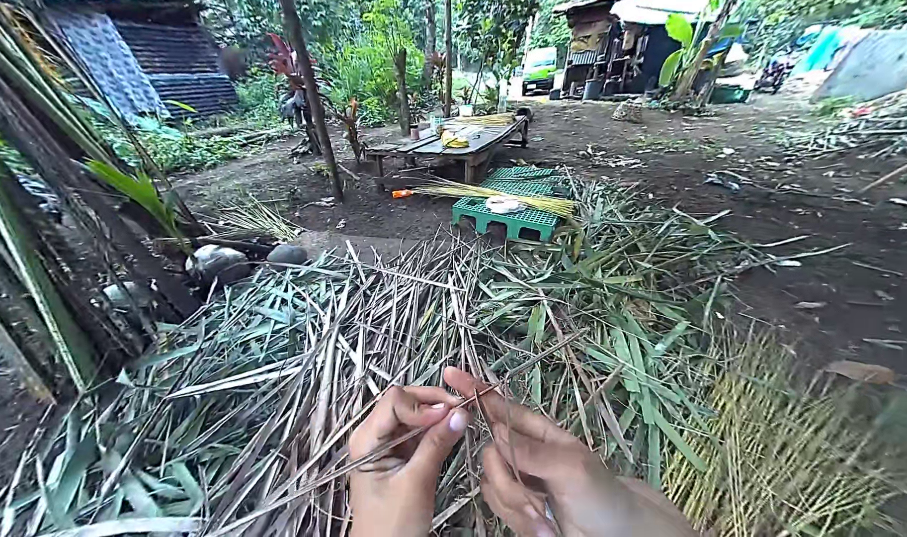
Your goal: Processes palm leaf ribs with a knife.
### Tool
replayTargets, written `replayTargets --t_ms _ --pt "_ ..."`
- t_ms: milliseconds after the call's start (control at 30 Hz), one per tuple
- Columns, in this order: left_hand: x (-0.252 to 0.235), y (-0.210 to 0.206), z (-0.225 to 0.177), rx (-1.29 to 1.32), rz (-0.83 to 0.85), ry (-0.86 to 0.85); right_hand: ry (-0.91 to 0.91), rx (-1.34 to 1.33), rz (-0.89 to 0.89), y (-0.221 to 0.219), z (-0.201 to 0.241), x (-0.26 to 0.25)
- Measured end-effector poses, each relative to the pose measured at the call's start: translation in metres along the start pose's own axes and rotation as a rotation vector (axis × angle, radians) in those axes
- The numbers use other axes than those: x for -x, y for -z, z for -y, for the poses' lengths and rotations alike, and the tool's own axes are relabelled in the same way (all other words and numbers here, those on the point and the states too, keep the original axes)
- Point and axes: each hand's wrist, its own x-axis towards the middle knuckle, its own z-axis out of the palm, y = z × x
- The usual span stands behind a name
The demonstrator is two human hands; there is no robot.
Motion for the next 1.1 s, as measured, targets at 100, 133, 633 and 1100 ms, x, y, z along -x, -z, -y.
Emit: replayTargets --t_ms 100,133,633,1100 --pt "0.002 0.001 0.002 0.041 -0.019 0.056 0.019 0.002 -0.058 0.003 -0.004 -0.002" --pt "0.002 0.001 0.002 0.056 -0.023 0.075 0.033 0.012 -0.079 0.004 -0.004 -0.003" --pt "0.001 0.018 -0.004 -0.194 -0.035 -0.155 -0.06 0.185 -0.097 0.033 0.021 0.006" --pt "0.007 0.016 -0.008 -0.428 0.06 -0.329 0.144 0.222 -0.424 0.027 0.027 -0.022"
